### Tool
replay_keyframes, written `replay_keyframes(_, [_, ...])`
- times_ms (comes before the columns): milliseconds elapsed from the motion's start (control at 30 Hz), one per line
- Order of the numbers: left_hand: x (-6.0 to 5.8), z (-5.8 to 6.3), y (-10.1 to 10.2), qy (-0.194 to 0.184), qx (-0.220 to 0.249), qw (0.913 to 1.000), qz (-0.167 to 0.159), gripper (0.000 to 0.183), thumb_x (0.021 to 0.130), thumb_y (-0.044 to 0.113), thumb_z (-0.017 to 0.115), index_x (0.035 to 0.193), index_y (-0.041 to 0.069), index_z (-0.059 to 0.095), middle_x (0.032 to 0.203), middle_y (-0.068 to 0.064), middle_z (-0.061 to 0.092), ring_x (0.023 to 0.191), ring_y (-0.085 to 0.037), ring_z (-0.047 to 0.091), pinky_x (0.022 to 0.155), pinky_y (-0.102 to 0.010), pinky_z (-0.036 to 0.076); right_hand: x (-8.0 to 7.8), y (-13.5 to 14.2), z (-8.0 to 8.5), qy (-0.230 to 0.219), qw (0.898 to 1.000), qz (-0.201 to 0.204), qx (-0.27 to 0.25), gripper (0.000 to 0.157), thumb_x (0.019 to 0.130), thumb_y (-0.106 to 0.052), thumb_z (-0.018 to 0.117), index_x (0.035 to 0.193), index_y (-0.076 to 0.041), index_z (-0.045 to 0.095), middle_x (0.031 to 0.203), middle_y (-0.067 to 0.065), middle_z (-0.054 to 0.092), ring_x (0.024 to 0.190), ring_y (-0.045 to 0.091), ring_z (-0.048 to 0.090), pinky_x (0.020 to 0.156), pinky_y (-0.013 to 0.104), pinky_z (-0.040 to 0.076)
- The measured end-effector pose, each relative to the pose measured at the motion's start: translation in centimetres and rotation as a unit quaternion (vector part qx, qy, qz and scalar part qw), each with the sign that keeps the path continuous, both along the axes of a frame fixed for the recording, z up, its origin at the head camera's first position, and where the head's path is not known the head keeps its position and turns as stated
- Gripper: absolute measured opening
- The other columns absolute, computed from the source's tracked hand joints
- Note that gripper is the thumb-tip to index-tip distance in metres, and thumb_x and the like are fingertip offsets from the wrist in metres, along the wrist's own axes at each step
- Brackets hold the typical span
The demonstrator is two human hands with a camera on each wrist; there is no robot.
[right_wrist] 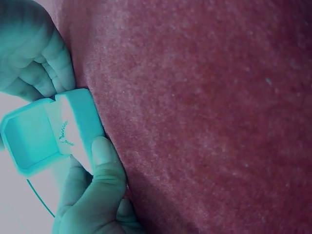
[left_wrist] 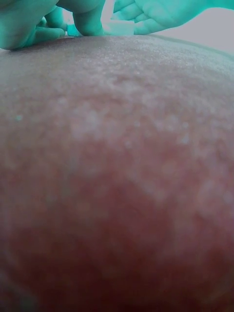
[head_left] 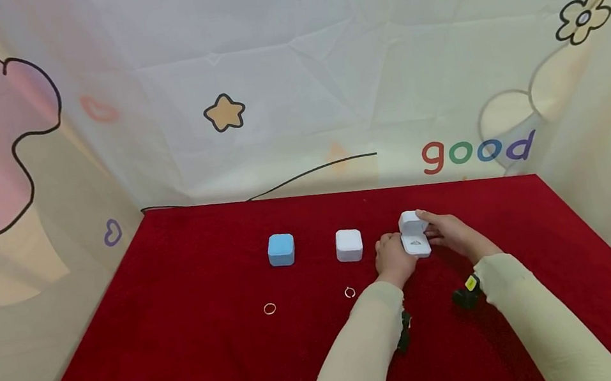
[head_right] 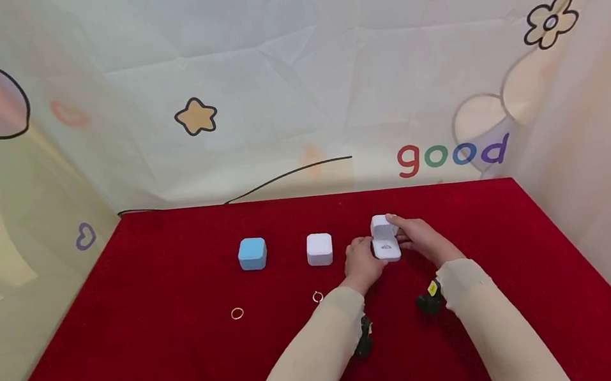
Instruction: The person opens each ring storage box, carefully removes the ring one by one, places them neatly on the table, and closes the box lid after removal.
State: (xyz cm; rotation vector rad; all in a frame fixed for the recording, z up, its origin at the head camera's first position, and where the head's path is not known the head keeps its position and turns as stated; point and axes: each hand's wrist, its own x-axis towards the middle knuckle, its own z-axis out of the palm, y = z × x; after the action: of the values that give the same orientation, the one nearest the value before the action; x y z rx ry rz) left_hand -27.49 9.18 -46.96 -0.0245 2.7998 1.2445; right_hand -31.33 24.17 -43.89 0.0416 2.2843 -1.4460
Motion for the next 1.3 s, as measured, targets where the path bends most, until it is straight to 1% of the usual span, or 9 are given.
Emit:
replay_keyframes(300, [0.3, 0.4, -0.1, -0.003, 0.006, 1.0000, -0.002, 0.047, 0.089, 0.016, 0.079, 0.133, 0.008, 0.065, 0.136, -0.006, 0.061, 0.123, -0.022, 0.054, 0.100, -0.035, 0.054, 0.0, 0.2, 0.0, -0.004, 1.000, 0.009, -0.018, 0.077, 0.108, -0.053, 0.032, 0.160, 0.003, 0.022, 0.160, 0.031, 0.032, 0.139, 0.039, 0.043, 0.124, 0.052, 0.036])
replay_keyframes(400, [0.2, 0.1, -0.1, 0.006, 0.009, 0.9999, -0.001, 0.046, 0.088, 0.015, 0.079, 0.131, 0.007, 0.066, 0.134, -0.008, 0.061, 0.121, -0.023, 0.055, 0.099, -0.037, 0.054, -0.1, 0.5, 0.0, -0.010, 0.999, 0.009, -0.042, 0.076, 0.110, -0.051, 0.027, 0.161, 0.003, 0.016, 0.163, 0.034, 0.025, 0.147, 0.047, 0.035, 0.127, 0.055, 0.029])
replay_keyframes(433, [-0.2, -0.9, 0.1, 0.026, 0.002, 0.9997, 0.000, 0.046, 0.087, 0.016, 0.079, 0.130, 0.007, 0.066, 0.133, -0.007, 0.062, 0.120, -0.022, 0.055, 0.097, -0.036, 0.054, -0.1, 0.5, 0.0, -0.011, 0.999, 0.008, -0.050, 0.076, 0.110, -0.051, 0.025, 0.162, 0.004, 0.014, 0.164, 0.034, 0.022, 0.149, 0.048, 0.031, 0.127, 0.056, 0.027])
replay_keyframes(567, [-0.4, -1.2, 0.2, 0.034, -0.004, 0.9994, 0.000, 0.047, 0.087, 0.016, 0.080, 0.130, 0.006, 0.066, 0.132, -0.007, 0.062, 0.119, -0.022, 0.055, 0.097, -0.035, 0.054, 0.0, 0.8, 0.0, -0.016, 0.997, -0.002, -0.079, 0.074, 0.111, -0.047, 0.024, 0.162, 0.003, 0.008, 0.166, 0.035, 0.016, 0.154, 0.052, 0.023, 0.127, 0.056, 0.024])
replay_keyframes(800, [0.5, 0.5, -0.1, 0.011, -0.012, 0.9999, 0.001, 0.046, 0.089, 0.018, 0.079, 0.132, 0.008, 0.065, 0.135, -0.006, 0.062, 0.121, -0.022, 0.055, 0.100, -0.032, 0.053, 0.3, 1.2, 0.0, -0.001, 0.997, -0.012, -0.079, 0.070, 0.112, -0.042, 0.021, 0.161, 0.006, 0.011, 0.165, 0.036, 0.021, 0.151, 0.050, 0.031, 0.126, 0.056, 0.028])
replay_keyframes(933, [0.4, 0.4, -0.1, 0.008, -0.010, 0.9999, 0.000, 0.045, 0.090, 0.018, 0.078, 0.132, 0.009, 0.065, 0.135, -0.005, 0.061, 0.120, -0.021, 0.055, 0.100, -0.032, 0.053, 0.5, 1.3, 0.2, 0.007, 0.997, -0.031, -0.064, 0.069, 0.111, -0.043, 0.024, 0.161, 0.005, 0.017, 0.164, 0.033, 0.027, 0.148, 0.046, 0.038, 0.123, 0.050, 0.038])
replay_keyframes(1067, [0.3, 0.3, -0.1, 0.006, -0.002, 1.0000, 0.000, 0.046, 0.090, 0.017, 0.077, 0.133, 0.008, 0.065, 0.136, -0.006, 0.061, 0.121, -0.021, 0.055, 0.100, -0.032, 0.053, 0.9, 1.4, 0.6, 0.018, 0.998, -0.049, -0.044, 0.070, 0.110, -0.046, 0.030, 0.160, 0.002, 0.023, 0.162, 0.030, 0.032, 0.142, 0.039, 0.046, 0.109, 0.033, 0.052])
replay_keyframes(1200, [0.5, 0.5, -0.2, 0.012, -0.002, 0.9999, -0.001, 0.046, 0.089, 0.018, 0.078, 0.132, 0.008, 0.065, 0.135, -0.006, 0.061, 0.120, -0.022, 0.055, 0.099, -0.033, 0.053, 1.2, 1.7, 0.9, 0.036, 0.997, -0.061, -0.040, 0.071, 0.109, -0.049, 0.034, 0.157, 0.002, 0.030, 0.155, 0.025, 0.043, 0.123, 0.019, 0.058, 0.090, 0.018, 0.055])
replay_keyframes(1300, [0.5, 0.4, -0.2, 0.013, -0.005, 0.9999, -0.002, 0.046, 0.089, 0.018, 0.078, 0.132, 0.008, 0.065, 0.135, -0.006, 0.062, 0.120, -0.022, 0.055, 0.100, -0.032, 0.053, 1.4, 1.9, 1.1, 0.048, 0.996, -0.067, -0.045, 0.069, 0.109, -0.048, 0.036, 0.156, 0.003, 0.033, 0.143, 0.013, 0.054, 0.109, 0.006, 0.060, 0.087, 0.015, 0.055])
